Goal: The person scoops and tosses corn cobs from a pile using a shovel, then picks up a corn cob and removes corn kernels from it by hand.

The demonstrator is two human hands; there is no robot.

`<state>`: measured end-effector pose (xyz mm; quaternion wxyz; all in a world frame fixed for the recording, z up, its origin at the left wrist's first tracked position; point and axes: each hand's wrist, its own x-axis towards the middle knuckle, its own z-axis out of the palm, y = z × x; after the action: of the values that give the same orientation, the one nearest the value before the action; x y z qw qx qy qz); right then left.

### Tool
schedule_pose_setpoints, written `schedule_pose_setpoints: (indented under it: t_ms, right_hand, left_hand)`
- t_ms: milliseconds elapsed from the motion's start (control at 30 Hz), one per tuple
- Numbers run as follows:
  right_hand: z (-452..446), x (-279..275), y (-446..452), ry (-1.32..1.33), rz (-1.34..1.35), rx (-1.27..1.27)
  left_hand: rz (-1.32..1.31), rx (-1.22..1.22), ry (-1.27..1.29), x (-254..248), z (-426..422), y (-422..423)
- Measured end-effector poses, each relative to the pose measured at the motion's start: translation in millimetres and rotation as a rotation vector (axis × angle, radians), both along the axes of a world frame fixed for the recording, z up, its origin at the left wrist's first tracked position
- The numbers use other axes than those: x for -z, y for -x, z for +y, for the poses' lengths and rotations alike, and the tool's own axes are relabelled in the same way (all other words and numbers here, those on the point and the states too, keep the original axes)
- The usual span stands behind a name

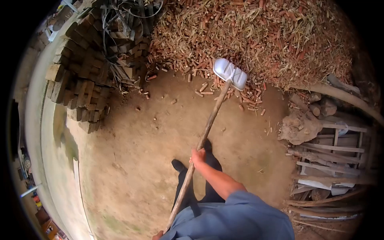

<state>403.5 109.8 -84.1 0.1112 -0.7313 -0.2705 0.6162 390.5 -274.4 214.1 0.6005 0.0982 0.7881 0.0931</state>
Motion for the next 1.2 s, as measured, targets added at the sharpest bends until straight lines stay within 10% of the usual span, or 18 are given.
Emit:
schedule_pose_setpoints:
  t_ms: [567, 833, 1200]
  right_hand:
    - [-4.7, 4.9, -11.9, -0.040, -0.029, -0.073]
    - [68.6, 58.0, 0.7, -0.088, 0.160, 0.002]
    - [-5.9, 13.8, -38.6, 0.085, 0.156, -0.065]
  left_hand:
    - [-0.018, 0.033, 0.106, -2.9, -18.6, -6.3]
    - [-0.041, 0.081, -0.016, 83.7, -10.8, -22.0]
    - [-0.101, -0.008, 0.100, 16.0, -35.5, -22.5]
